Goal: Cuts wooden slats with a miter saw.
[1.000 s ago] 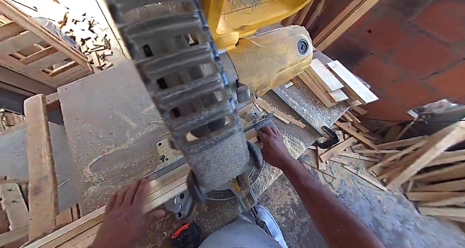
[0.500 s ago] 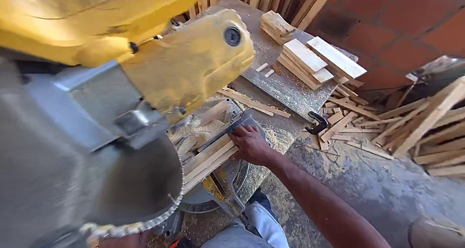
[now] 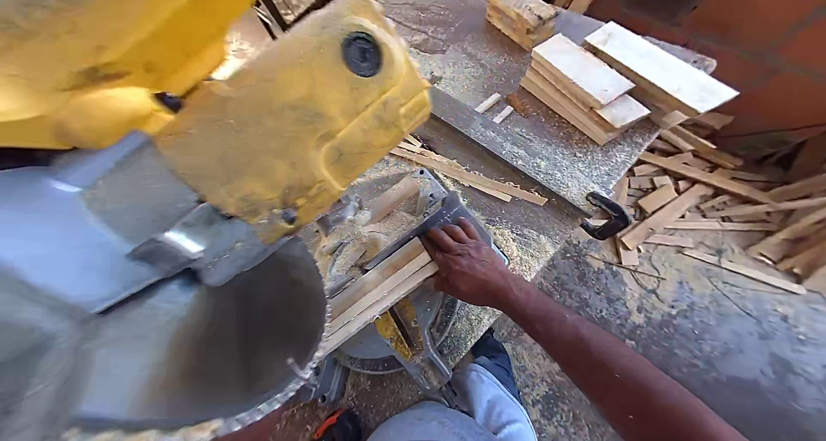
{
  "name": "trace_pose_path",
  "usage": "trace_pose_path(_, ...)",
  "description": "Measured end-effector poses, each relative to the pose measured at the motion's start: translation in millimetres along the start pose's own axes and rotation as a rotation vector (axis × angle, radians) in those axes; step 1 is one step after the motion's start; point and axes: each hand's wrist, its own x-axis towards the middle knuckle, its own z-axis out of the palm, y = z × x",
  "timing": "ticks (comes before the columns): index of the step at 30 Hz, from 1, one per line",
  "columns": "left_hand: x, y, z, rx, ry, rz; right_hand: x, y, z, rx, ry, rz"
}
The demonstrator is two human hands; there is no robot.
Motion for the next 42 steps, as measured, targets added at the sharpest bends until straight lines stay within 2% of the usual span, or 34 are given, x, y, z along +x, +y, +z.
trace_pose_path(1,2.0,6.1,-9.4,-0.01,-0.059,-0.061,1.2,-1.3,-0.2,0.009,-0.002,0.015)
trace_pose_path(3,3.8,1.8,-13.1,-0.024,-0.043,-0.124,7.4,-8.1,0.2,0.054,-0.001,0.029)
trace_pose_path(5,-1.3,-12.1,-28.3,-0.066,-0.199,-0.186,13.8,-25.4,0.8,0.066,-0.051,0.028)
trace_pose_path(6,-4.4,-37.7,-14.6,-0.058,-0.134,-0.152,18.8,-38.1,0.7,0.071,-0.099,0.027)
trace_pose_path(7,-6.6,-73.6,12.5,-0.034,0.012,-0.093,24.5,-53.7,0.5,0.088,-0.173,0.041)
trace_pose_path(8,-7.5,-101.5,28.2,-0.043,0.064,-0.071,30.8,-69.8,1.9,0.112,-0.236,0.059)
trace_pose_path(11,-16.8,-138.9,36.6,-0.021,-0.003,-0.096,39.9,-108.8,3.7,0.168,-0.379,0.109)
trace_pose_path(13,-16.7,-131.8,33.3,-0.023,0.027,-0.069,42.9,-118.7,-0.5,0.156,-0.444,0.138)
trace_pose_path(17,7.5,-70.4,33.8,-0.052,0.155,0.026,41.6,-121.8,-1.7,0.181,-0.435,0.198)
trace_pose_path(19,17.2,-54.5,32.1,-0.025,0.106,-0.02,39.2,-119.4,6.8,0.154,-0.404,0.226)
trace_pose_path(22,16.7,-52.9,31.0,-0.013,0.078,-0.047,32.6,-121.2,13.8,0.144,-0.341,0.253)
trace_pose_path(25,17.8,-52.5,27.6,-0.011,0.045,-0.059,21.0,-125.0,24.0,0.269,-0.171,0.302)
trace_pose_path(28,17.2,-50.8,28.2,-0.016,0.044,-0.066,21.9,-133.7,29.7,0.419,0.036,0.459)
trace_pose_path(31,18.4,-52.0,29.7,-0.011,0.074,-0.058,38.6,-138.8,17.8,0.429,-0.062,0.634)
trace_pose_path(35,17.1,-52.2,27.6,-0.025,0.027,-0.059,52.3,-143.2,14.1,0.342,-0.161,0.758)
trace_pose_path(37,18.0,-52.4,23.3,-0.031,0.006,-0.051,47.1,-135.3,21.1,0.416,-0.098,0.712)
trace_pose_path(39,17.7,-55.9,26.8,-0.066,0.071,-0.017,34.4,-124.7,28.7,0.504,-0.047,0.595)
trace_pose_path(42,15.4,-56.4,34.9,-0.081,0.126,-0.018,23.9,-116.5,20.3,0.638,-0.163,0.477)
